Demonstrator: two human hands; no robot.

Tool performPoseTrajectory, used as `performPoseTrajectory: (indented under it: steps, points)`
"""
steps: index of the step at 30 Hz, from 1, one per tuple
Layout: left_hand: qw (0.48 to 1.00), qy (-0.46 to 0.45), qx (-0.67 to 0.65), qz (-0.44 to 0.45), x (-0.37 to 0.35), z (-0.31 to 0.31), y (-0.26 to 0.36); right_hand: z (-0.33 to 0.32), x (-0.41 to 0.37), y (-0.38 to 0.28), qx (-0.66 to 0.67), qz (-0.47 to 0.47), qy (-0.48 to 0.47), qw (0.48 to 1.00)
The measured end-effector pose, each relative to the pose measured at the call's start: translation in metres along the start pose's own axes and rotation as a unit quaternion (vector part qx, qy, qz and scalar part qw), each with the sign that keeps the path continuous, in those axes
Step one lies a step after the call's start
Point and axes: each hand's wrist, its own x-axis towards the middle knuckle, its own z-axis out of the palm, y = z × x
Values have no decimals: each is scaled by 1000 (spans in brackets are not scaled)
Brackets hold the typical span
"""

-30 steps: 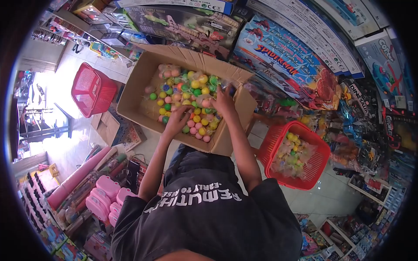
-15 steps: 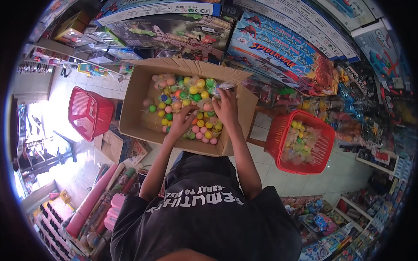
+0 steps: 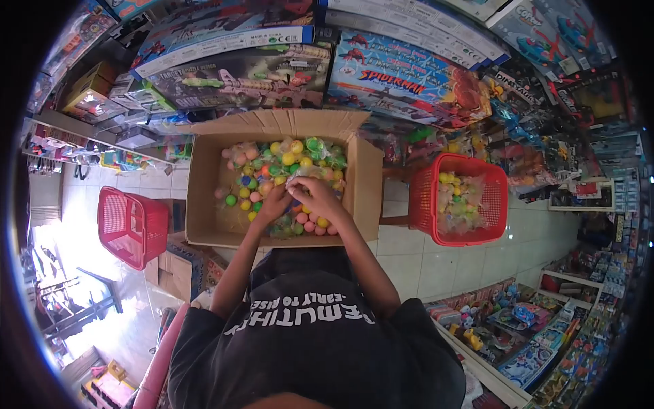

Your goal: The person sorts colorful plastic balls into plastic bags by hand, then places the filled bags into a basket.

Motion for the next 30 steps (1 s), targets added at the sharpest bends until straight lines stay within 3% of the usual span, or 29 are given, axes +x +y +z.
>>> performPoseTrajectory:
  steps: [2, 4, 6, 8, 9, 12, 15, 19, 24, 25, 27, 30]
  points:
    - [1000, 2, 24, -5, -5, -8, 19, -1, 5, 12, 11, -1, -8, 1000]
    - [996, 0, 13, -84, -7, -14, 29, -9, 14, 28, 57, 87, 55, 993]
    - [998, 17, -23, -60, -5, -14, 17, -18, 23, 58, 22, 115, 95, 989]
    - [993, 30, -93, -68, -3, -14, 9, -26, 30, 90, -279, 58, 214, 935]
    - [993, 29, -93, -65, -2, -15, 9, -32, 31, 92, -330, 113, 183, 919]
    - [993, 38, -96, -61, -3, -22, 16, -31, 33, 139, -417, 97, 195, 882]
    - [996, 45, -34, -73, -4, -32, 39, -29, 40, 142, -426, 160, 166, 875]
    - [996, 54, -40, -65, -6, -34, 43, -29, 35, 106, -362, 157, 182, 901]
    - [996, 42, -72, -20, -1, -33, 33, -35, 34, 65, -309, 32, 195, 930]
    - [997, 48, -57, 5, 1, -32, 36, -38, 35, 54, -308, 33, 199, 930]
    - [998, 49, -40, 31, 6, -29, 42, -45, 33, 35, -224, 69, 117, 965]
    - [996, 48, -47, 51, 16, -23, 53, -48, 27, 24, -121, 41, 102, 987]
